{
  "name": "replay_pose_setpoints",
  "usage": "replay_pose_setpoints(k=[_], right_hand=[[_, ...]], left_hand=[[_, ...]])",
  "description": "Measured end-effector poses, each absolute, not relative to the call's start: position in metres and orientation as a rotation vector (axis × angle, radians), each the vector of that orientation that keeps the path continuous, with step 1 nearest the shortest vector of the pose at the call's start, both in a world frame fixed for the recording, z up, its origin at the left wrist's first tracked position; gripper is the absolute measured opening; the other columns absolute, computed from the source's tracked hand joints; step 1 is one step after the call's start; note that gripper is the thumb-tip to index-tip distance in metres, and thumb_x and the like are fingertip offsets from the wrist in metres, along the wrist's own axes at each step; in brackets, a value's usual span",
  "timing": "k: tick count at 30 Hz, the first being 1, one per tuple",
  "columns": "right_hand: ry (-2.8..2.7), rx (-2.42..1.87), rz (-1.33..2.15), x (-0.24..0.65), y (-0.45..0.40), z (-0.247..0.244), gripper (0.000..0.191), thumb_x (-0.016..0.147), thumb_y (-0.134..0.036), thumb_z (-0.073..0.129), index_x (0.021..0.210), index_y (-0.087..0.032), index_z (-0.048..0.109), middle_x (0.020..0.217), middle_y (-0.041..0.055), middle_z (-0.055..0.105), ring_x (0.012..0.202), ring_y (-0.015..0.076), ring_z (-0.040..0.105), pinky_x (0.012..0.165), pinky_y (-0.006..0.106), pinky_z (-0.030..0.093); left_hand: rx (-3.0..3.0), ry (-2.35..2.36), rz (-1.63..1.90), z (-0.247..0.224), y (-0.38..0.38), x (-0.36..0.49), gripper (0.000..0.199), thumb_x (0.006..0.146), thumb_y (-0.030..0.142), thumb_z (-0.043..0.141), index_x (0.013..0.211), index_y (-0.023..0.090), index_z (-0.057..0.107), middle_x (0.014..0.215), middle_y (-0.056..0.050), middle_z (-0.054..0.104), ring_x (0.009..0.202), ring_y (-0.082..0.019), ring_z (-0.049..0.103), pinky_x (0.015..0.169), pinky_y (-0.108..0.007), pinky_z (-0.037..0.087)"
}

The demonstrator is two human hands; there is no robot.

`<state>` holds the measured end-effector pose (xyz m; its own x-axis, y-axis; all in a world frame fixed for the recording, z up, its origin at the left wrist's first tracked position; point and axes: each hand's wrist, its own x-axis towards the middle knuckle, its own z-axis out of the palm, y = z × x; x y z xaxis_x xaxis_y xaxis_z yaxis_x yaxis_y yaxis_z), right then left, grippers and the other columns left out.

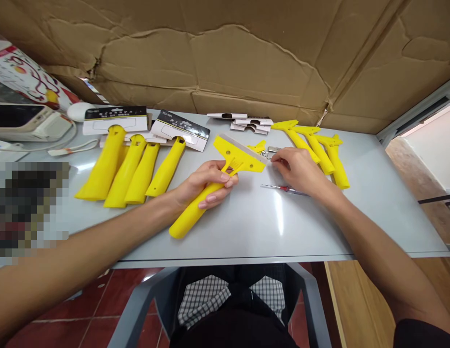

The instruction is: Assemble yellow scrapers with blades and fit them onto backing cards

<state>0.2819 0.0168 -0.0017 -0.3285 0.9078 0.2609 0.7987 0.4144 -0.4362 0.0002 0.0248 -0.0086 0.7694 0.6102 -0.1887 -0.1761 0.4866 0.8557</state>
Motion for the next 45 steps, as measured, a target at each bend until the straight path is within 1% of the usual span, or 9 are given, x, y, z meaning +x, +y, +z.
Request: replay_pose_setpoints(k=[5,8,14,18,23,31,36,40,45], right_hand=[[-1.995,-1.343,0.438,0.279,0.007,0.015,0.023,0.096,-0.023,0.064,0.111,-0.021,0.083,0.093,0.0044,0.080,0.071,0.0174,0.062,0.071,0.035,0.050],[-1.971,-1.259,0.425,0.275,0.002,0.021,0.019,0.098,-0.027,0.065,0.101,-0.023,0.083,0.095,0.0040,0.080,0.072,0.0169,0.063,0.071,0.035,0.051],[-1.806,-1.166,0.609,0.271,-0.004,0.024,0.010,0.095,-0.028,0.074,0.097,-0.022,0.081,0.097,0.0052,0.080,0.087,0.0209,0.071,0.077,0.037,0.055],[-1.766,-1.068,0.716,0.266,-0.006,0.026,0.008,0.093,-0.032,0.079,0.092,-0.025,0.082,0.097,0.0047,0.079,0.092,0.0221,0.071,0.080,0.039,0.056],[-1.793,-1.004,0.829,0.258,-0.007,0.021,0.006,0.089,-0.035,0.085,0.090,-0.030,0.085,0.107,0.0048,0.077,0.105,0.0236,0.070,0.081,0.038,0.055],[-1.778,-1.003,0.883,0.251,-0.009,0.012,0.005,0.087,-0.034,0.086,0.092,-0.031,0.087,0.123,0.0059,0.076,0.121,0.0257,0.068,0.099,0.045,0.056],[-1.758,-1.042,0.928,0.248,-0.010,0.011,0.006,0.087,-0.035,0.086,0.093,-0.032,0.087,0.126,0.0059,0.076,0.119,0.0243,0.068,0.092,0.040,0.057],[-1.713,-1.083,0.983,0.246,-0.011,0.014,0.008,0.086,-0.033,0.085,0.091,-0.028,0.087,0.120,0.0078,0.077,0.112,0.0238,0.071,0.083,0.038,0.057],[-1.677,-1.144,0.988,0.243,-0.015,0.017,0.008,0.086,-0.034,0.084,0.089,-0.026,0.086,0.116,0.0084,0.079,0.112,0.0250,0.071,0.079,0.037,0.059]], left_hand=[[0.966,0.534,0.486,-0.009,0.024,0.001,0.029,0.080,0.036,0.078,0.069,0.019,0.057,0.038,0.005,0.042,0.023,-0.007,0.028,0.025,-0.015,0.028],[0.956,0.519,0.480,-0.010,0.025,0.002,0.029,0.080,0.036,0.077,0.069,0.019,0.056,0.037,0.005,0.042,0.022,-0.007,0.027,0.024,-0.015,0.027],[0.941,0.520,0.461,-0.005,0.023,0.002,0.025,0.081,0.033,0.076,0.069,0.018,0.060,0.038,0.004,0.044,0.023,-0.007,0.029,0.026,-0.015,0.029],[0.943,0.527,0.451,-0.005,0.021,0.002,0.023,0.081,0.032,0.076,0.070,0.017,0.062,0.038,0.004,0.045,0.024,-0.007,0.030,0.026,-0.015,0.030],[0.967,0.549,0.462,-0.005,0.019,0.002,0.022,0.081,0.031,0.076,0.070,0.017,0.062,0.039,0.004,0.046,0.025,-0.008,0.032,0.027,-0.015,0.031],[0.981,0.620,0.437,0.003,0.013,0.002,0.019,0.081,0.028,0.074,0.072,0.017,0.061,0.041,0.004,0.048,0.028,-0.006,0.034,0.031,-0.014,0.032],[0.999,0.599,0.440,0.000,0.014,0.002,0.020,0.081,0.030,0.074,0.073,0.018,0.061,0.041,0.004,0.048,0.028,-0.007,0.033,0.030,-0.016,0.032],[1.002,0.619,0.434,0.000,0.015,0.002,0.020,0.081,0.029,0.074,0.073,0.018,0.060,0.042,0.004,0.049,0.028,-0.007,0.035,0.031,-0.016,0.033],[1.009,0.643,0.435,0.002,0.014,0.003,0.020,0.082,0.028,0.075,0.074,0.017,0.061,0.042,0.003,0.051,0.028,-0.007,0.036,0.031,-0.016,0.033]])
